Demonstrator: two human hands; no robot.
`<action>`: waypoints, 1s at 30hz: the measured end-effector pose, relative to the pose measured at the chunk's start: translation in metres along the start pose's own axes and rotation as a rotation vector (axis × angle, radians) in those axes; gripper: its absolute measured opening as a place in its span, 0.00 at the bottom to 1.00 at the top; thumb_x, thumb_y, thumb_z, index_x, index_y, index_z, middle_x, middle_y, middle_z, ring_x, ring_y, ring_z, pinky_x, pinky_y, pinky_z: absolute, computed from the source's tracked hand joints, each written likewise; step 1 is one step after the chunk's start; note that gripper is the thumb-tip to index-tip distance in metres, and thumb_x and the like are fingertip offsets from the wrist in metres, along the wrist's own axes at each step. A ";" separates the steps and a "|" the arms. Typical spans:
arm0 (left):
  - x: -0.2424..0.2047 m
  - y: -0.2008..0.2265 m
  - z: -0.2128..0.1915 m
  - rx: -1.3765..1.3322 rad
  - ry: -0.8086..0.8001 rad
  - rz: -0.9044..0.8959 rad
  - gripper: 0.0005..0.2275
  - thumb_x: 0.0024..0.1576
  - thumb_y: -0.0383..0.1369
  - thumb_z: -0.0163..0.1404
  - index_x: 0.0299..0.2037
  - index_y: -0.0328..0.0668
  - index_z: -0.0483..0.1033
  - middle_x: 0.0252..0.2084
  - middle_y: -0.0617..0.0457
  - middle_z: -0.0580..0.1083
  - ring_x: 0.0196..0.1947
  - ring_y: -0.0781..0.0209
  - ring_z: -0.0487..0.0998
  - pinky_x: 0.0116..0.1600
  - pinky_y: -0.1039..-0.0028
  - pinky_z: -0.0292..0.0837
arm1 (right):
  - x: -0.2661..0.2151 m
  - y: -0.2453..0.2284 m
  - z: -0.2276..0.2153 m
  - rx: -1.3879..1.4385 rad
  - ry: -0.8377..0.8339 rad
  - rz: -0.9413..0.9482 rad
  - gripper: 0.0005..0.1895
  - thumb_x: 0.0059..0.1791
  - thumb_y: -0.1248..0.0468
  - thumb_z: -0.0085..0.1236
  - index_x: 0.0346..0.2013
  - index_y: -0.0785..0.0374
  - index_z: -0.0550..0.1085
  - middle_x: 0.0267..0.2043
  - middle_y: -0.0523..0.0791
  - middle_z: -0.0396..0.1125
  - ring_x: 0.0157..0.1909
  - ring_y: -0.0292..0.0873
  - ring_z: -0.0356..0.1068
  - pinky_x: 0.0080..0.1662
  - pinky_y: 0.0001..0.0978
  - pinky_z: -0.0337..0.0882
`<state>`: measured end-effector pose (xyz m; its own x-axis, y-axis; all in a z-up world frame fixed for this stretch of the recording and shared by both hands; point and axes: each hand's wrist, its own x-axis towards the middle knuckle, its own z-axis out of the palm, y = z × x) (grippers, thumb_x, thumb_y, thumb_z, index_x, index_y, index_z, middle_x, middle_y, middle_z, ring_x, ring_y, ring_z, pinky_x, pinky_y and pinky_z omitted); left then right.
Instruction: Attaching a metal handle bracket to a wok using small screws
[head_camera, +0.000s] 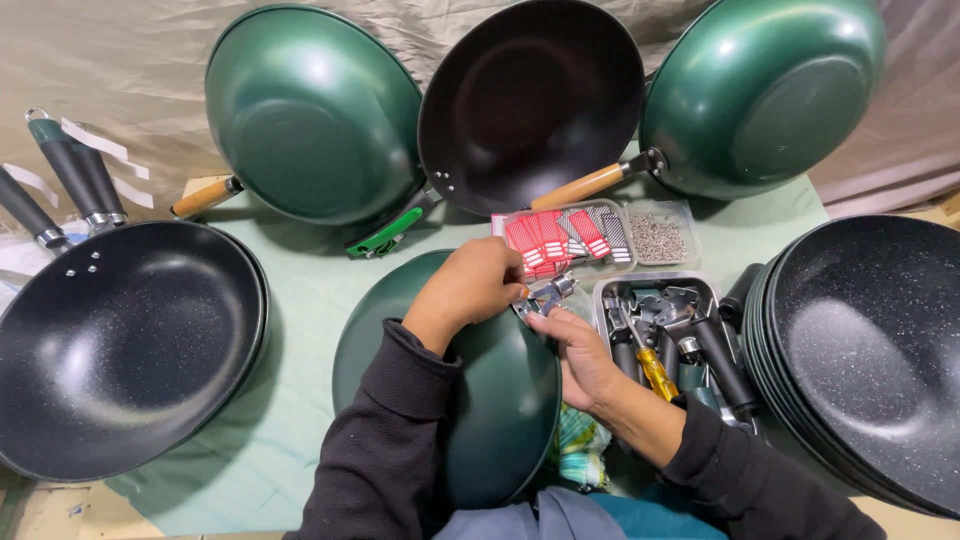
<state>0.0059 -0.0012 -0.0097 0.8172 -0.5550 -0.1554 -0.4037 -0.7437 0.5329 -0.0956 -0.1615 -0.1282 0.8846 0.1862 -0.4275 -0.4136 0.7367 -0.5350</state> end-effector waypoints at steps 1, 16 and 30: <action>0.000 0.000 0.001 0.000 0.000 0.000 0.04 0.52 0.33 0.57 0.31 0.45 0.80 0.34 0.47 0.75 0.41 0.41 0.80 0.46 0.56 0.76 | -0.002 -0.001 0.003 0.000 0.000 0.000 0.06 0.48 0.70 0.56 0.39 0.70 0.72 0.34 0.54 0.74 0.36 0.52 0.77 0.43 0.46 0.79; -0.004 0.005 -0.001 0.026 0.023 0.016 0.04 0.51 0.35 0.56 0.29 0.46 0.80 0.34 0.47 0.74 0.40 0.40 0.80 0.46 0.55 0.76 | 0.007 0.003 -0.006 -0.022 -0.013 -0.003 0.07 0.49 0.71 0.57 0.38 0.70 0.69 0.32 0.54 0.74 0.32 0.51 0.78 0.38 0.42 0.80; 0.001 -0.001 0.003 0.014 0.006 -0.002 0.04 0.52 0.34 0.55 0.32 0.45 0.81 0.35 0.46 0.74 0.41 0.39 0.80 0.47 0.54 0.76 | -0.008 -0.004 0.015 -0.005 -0.051 -0.004 0.07 0.49 0.72 0.57 0.40 0.71 0.69 0.34 0.57 0.74 0.33 0.53 0.78 0.39 0.44 0.80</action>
<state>0.0058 -0.0023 -0.0125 0.8204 -0.5513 -0.1514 -0.4077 -0.7498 0.5211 -0.0980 -0.1561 -0.1115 0.8960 0.2161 -0.3879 -0.4110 0.7342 -0.5404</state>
